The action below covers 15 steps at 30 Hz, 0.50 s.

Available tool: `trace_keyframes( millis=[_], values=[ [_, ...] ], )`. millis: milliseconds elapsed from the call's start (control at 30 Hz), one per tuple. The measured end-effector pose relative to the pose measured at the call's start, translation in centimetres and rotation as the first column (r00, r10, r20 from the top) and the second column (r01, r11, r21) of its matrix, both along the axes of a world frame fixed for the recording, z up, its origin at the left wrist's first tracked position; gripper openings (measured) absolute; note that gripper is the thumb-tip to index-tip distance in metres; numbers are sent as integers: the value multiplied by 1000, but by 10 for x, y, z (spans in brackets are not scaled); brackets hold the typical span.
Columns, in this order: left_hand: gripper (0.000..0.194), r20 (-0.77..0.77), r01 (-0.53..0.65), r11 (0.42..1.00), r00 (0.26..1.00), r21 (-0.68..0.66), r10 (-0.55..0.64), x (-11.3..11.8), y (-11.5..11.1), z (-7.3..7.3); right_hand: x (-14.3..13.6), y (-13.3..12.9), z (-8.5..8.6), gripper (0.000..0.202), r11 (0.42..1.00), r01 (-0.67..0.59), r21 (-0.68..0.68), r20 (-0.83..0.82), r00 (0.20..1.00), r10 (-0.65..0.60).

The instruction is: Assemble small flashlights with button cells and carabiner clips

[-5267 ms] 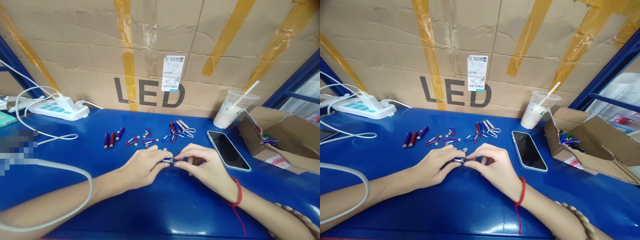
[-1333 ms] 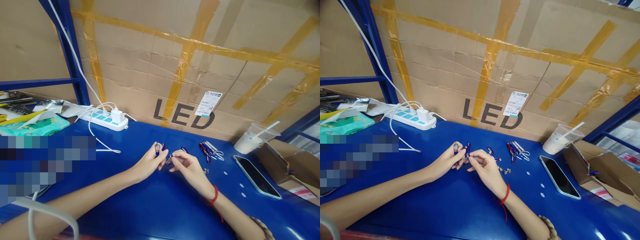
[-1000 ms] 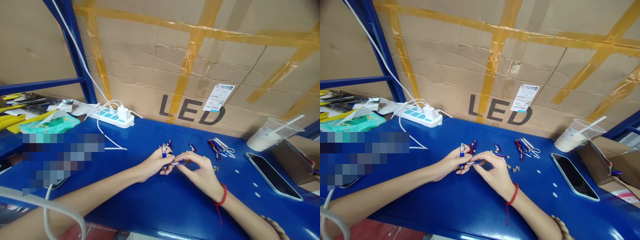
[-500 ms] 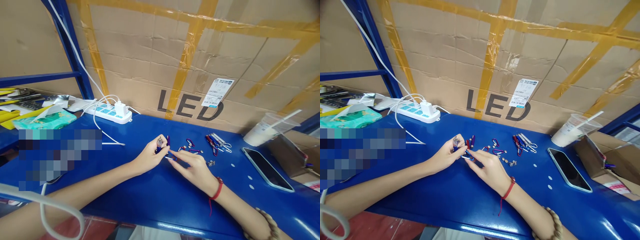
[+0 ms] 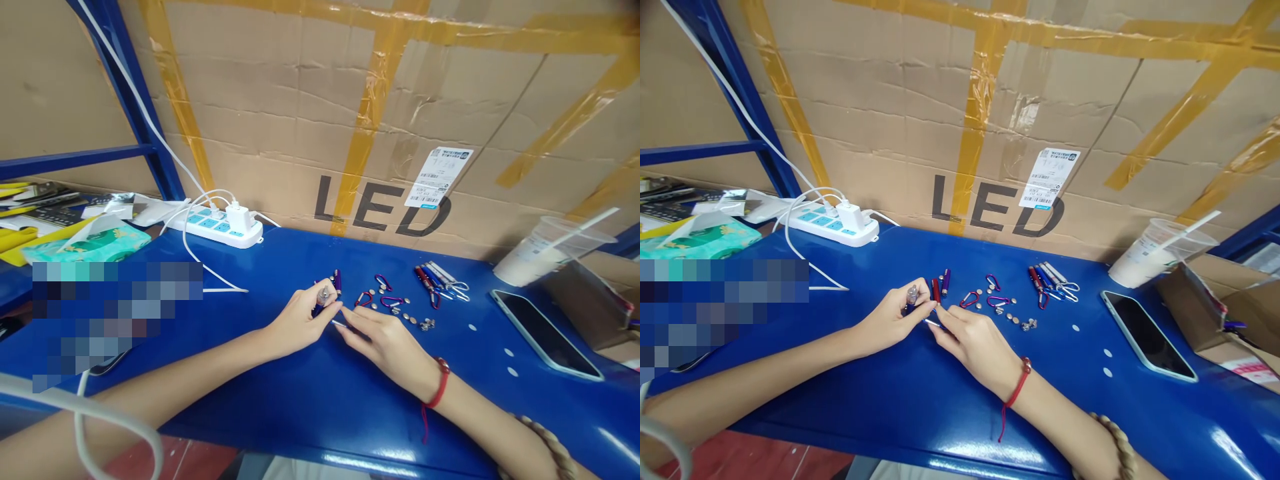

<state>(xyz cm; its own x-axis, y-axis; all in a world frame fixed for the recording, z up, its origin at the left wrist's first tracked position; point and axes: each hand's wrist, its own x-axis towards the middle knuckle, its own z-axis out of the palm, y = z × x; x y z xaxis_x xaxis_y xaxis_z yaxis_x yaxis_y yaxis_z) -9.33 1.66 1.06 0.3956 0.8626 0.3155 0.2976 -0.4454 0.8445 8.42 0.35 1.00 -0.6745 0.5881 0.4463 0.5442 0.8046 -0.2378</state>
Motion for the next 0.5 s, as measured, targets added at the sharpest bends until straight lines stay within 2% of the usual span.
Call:
trace_keyframes(
  millis=[200, 333, 500],
  values=[
    [21, -26, 25, 999, 999, 34, -24, 1, -4, -2, -2, -1, -3, 32, 997, -7, -74, -168, 986, -6],
    [20, -51, 36, 999, 998, 31, -34, 1, -7, -4, -4, -2, -3, 32, 997, 9, -71, -207, 978, -24],
    [23, -47, 86, 990, 995, -114, -91, 0, -11, -1, 3, 5, 0, 27, 998, 65, -14, -254, 965, -67]
  ],
)
